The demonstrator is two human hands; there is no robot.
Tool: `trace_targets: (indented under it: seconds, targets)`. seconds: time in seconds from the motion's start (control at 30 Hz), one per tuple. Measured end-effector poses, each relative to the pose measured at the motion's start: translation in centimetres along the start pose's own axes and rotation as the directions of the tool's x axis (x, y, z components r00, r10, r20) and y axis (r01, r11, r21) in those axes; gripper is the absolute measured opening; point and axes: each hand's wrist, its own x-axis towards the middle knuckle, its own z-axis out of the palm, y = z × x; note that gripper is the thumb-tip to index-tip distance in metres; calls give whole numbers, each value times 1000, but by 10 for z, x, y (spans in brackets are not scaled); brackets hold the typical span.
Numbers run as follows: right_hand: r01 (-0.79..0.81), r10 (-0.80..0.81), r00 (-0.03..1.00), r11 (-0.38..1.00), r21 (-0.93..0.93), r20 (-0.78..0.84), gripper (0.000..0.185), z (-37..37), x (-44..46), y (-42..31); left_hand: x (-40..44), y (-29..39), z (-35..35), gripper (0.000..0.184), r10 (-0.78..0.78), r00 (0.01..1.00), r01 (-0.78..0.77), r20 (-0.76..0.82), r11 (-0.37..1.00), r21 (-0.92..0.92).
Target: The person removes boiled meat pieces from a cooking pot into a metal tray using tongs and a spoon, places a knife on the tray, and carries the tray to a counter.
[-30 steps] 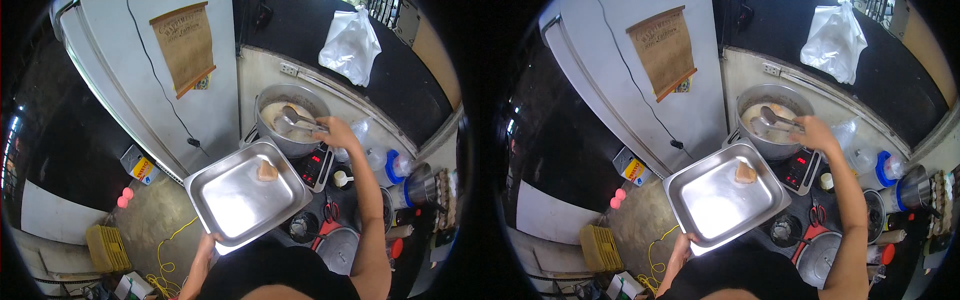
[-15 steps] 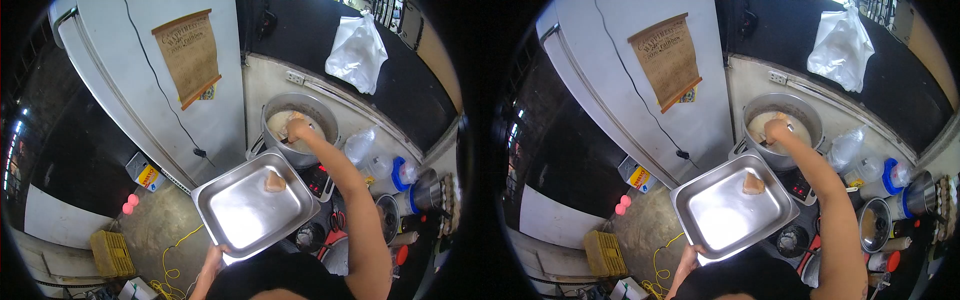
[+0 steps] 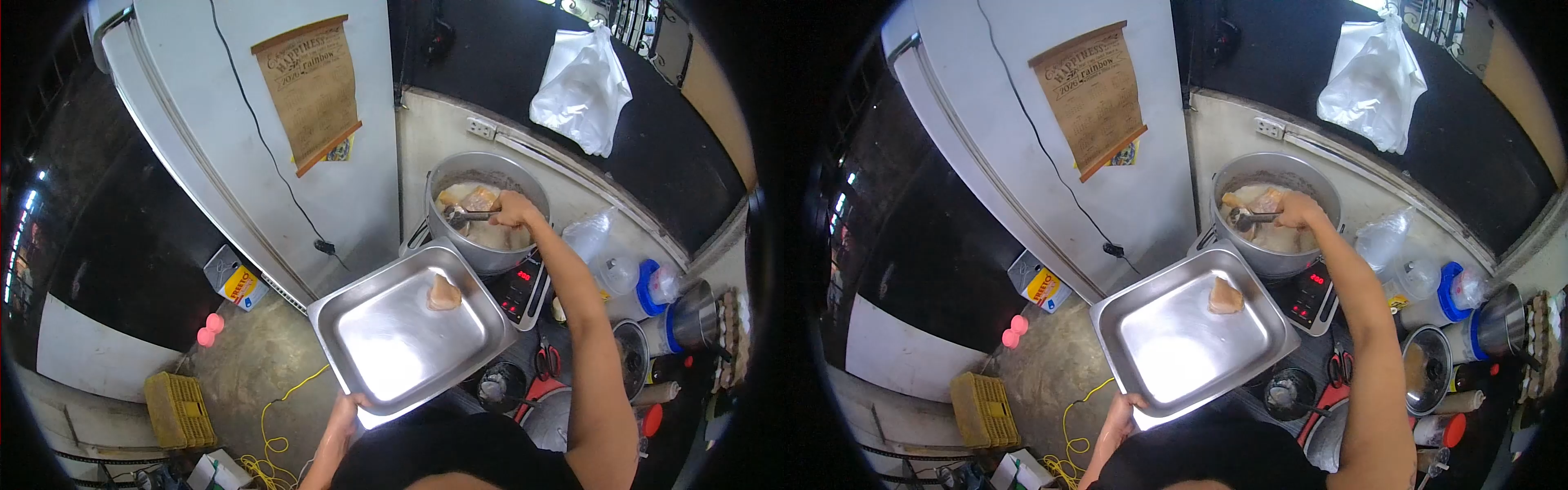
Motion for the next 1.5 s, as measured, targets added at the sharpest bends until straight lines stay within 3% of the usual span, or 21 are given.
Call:
trace_targets:
  seconds: [0.2,0.4,0.6,0.7,0.87,1.1,1.2,1.3,1.5]
  targets:
    - [100,-96,967,995,5,-235,35,5,-11,41,-1,0,1,37,-7,1000,7,-20,1000,-13]
    - [122,-86,911,990,64,-404,35,-4,-44,47,3,-7,0,39,6,1000,-7,-18,997,-74]
    - [166,-138,852,986,11,-505,37,-17,-72,40,-2,2,4,44,-11,1000,10,-20,999,-53]
    - [93,-50,867,994,63,-496,38,-26,-87,31,-2,1,5,44,-38,999,36,-36,998,-50]
    - [135,-88,824,990,44,-559,36,-34,-98,32,-8,8,11,47,12,1000,-11,10,997,-74]
    - [184,-114,724,982,32,-680,36,-49,-115,25,-10,6,13,52,41,996,-45,-77,998,-49]
    - [199,-121,730,979,39,-672,36,-27,-114,34,-1,-5,6,46,43,999,-44,-20,997,-66]
    - [121,-102,819,993,-2,-564,34,0,-117,35,9,-10,-3,33,17,999,-14,43,998,-55]
    - [116,-43,834,988,99,-550,33,10,-124,38,16,-21,-4,54,58,998,-59,-11,990,-126]
